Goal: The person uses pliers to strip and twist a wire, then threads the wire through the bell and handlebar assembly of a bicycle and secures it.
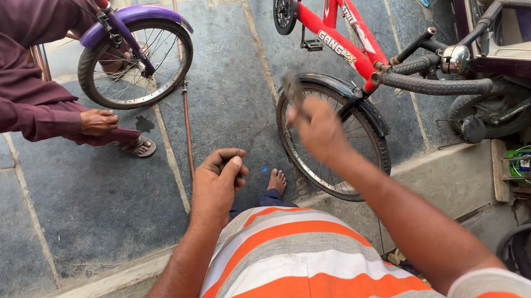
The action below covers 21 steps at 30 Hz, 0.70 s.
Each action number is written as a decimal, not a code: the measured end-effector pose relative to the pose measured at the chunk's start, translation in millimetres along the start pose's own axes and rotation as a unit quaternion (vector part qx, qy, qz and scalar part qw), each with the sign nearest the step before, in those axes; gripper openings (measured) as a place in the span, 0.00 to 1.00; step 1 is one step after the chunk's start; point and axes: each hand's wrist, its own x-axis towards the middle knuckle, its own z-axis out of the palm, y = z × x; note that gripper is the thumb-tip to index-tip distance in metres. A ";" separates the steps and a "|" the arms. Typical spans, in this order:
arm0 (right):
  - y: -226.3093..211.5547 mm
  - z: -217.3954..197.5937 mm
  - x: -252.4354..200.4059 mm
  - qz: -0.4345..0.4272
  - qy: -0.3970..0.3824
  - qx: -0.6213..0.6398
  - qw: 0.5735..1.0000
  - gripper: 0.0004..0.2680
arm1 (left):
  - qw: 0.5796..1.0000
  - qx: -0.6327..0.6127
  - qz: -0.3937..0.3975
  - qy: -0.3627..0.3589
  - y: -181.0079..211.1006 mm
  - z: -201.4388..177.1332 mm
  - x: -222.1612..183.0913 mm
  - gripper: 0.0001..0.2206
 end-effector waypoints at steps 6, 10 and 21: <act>-32.0 8.5 -42.5 0.265 -0.201 0.054 0.941 0.08 | 0.997 -0.046 0.050 -0.023 27.9 1.7 -3.0 0.07; -38.8 -4.4 -47.7 0.074 -0.133 -0.063 0.986 0.09 | 0.999 0.018 0.030 -0.035 42.9 10.0 -5.6 0.07; -63.1 -24.4 -56.9 -0.042 -0.050 -0.190 0.980 0.16 | 0.995 0.014 0.024 -0.093 44.1 27.2 -7.2 0.08</act>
